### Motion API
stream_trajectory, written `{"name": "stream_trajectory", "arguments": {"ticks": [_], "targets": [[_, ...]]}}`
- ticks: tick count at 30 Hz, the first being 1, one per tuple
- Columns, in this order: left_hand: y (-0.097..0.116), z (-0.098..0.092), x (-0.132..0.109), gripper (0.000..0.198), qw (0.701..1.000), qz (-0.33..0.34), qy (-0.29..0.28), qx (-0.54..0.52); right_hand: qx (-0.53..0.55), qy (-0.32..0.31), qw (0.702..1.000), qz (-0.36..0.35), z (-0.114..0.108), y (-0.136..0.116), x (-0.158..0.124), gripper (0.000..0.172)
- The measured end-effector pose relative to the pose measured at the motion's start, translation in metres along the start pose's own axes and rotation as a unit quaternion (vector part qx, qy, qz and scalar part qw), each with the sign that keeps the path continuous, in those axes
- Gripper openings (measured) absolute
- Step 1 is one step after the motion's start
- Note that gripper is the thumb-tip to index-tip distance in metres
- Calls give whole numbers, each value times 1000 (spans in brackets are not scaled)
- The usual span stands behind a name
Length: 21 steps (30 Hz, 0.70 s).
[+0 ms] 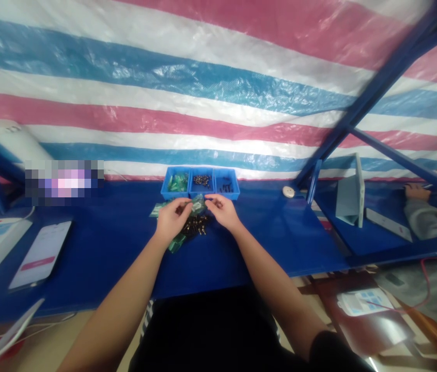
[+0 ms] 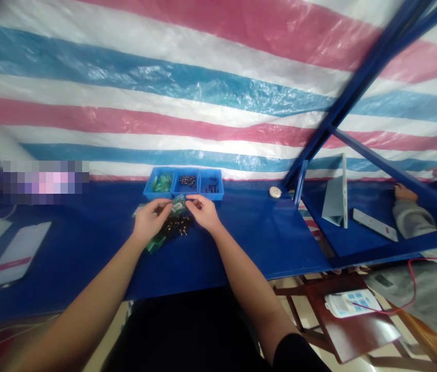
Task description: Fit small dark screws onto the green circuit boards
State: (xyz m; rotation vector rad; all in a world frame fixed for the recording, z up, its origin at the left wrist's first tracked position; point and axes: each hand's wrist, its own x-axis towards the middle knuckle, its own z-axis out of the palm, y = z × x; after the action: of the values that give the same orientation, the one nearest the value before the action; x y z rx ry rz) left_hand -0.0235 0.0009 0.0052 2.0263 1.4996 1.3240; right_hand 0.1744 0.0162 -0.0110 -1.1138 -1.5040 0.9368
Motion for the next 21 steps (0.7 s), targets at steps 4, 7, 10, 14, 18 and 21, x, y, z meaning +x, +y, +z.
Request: {"name": "stream_trajectory", "arguments": {"ticks": [4, 7, 10, 14, 18, 21], "targets": [[-7, -10, 10, 25, 984, -54, 156, 68, -74, 6, 997, -25, -1, 4, -1, 24], [-15, -14, 22, 28, 962, -71, 233, 121, -98, -20, 994, -33, -2, 4, -3, 22], [-21, -10, 32, 29, 964, -39, 203, 164, -115, -38, 992, -35, -1, 2, -4, 22], [-24, 2, 32, 35, 975, 22, 56, 212, -136, -52, 988, -50, -2, -1, -5, 21], [-29, 3, 29, 32, 968, 34, 67, 240, -150, -50, 987, -38, -6, -1, -4, 20], [-37, 0, 29, 25, 961, 35, 131, 242, -148, -47, 987, -37, -6, 0, -3, 20]]}}
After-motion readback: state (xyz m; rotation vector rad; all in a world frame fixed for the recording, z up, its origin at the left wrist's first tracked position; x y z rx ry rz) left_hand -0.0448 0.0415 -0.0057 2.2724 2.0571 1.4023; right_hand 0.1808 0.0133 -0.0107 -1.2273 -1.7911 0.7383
